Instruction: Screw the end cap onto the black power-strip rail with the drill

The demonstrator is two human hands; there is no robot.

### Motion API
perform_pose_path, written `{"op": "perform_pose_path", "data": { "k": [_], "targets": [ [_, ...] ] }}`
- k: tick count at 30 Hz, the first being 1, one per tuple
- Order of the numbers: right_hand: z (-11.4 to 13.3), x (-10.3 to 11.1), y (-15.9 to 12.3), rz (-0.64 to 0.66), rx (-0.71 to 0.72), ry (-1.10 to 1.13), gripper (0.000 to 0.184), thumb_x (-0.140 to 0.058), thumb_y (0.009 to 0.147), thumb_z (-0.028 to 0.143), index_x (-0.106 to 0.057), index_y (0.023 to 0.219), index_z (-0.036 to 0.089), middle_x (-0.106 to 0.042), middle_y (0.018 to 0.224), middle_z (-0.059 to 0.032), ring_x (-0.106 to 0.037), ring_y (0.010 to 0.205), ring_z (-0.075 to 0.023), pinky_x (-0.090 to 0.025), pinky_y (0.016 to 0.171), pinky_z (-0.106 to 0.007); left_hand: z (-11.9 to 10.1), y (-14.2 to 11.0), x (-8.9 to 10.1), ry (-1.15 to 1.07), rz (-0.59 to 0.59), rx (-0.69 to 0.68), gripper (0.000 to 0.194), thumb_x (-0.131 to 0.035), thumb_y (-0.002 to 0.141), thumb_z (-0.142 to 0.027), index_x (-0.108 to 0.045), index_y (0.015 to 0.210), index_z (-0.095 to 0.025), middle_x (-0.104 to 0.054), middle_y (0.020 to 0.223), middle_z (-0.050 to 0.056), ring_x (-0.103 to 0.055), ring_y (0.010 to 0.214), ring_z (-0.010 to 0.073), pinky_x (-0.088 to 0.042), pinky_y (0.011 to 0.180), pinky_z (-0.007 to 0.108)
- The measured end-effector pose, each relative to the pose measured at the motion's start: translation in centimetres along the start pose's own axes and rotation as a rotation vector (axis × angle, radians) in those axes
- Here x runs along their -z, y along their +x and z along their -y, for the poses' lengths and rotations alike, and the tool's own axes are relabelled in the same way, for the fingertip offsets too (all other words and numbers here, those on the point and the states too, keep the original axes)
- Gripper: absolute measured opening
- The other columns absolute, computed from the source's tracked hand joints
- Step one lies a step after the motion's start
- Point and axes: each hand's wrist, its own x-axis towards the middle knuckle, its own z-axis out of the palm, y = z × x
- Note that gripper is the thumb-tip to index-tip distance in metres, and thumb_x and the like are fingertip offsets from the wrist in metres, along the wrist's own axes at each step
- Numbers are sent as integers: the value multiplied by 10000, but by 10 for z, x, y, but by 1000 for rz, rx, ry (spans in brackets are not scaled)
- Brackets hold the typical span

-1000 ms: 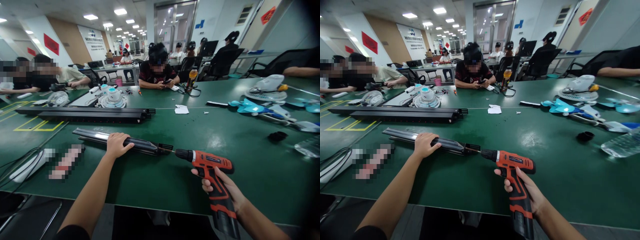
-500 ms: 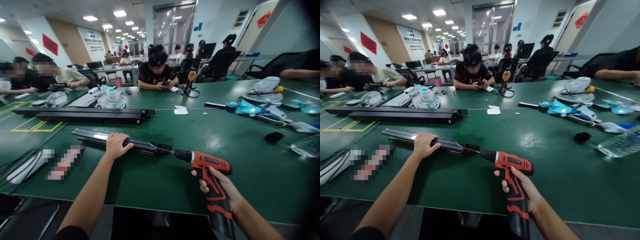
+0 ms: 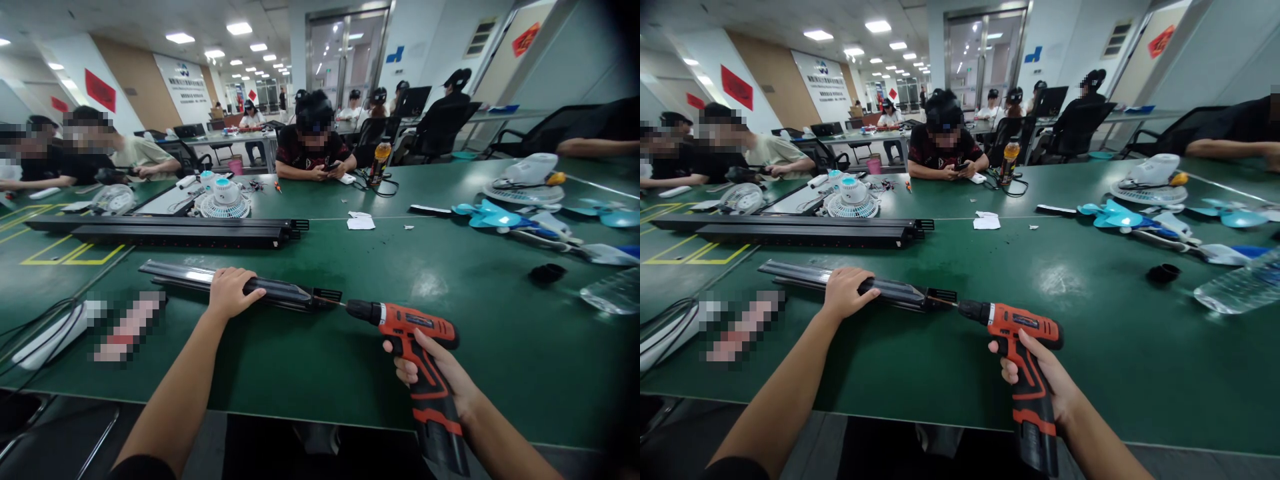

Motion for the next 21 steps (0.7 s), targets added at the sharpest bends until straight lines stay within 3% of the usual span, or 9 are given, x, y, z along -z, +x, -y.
{"op": "perform_pose_path", "data": {
  "k": [21],
  "targets": [
    [-1, -6, 1, -6, 4, -24, 424, -809, 856, 502, -779, 950, 89, -577, 564, -9, -511, 540, -98, -433, 492, -168, 4, 0, 0, 24, -49, -57, 578, -469, 923, -742, -764, 1005, -251, -796, 999, 86, -698, 948, 327, -447, 917, 484]
  ]
}}
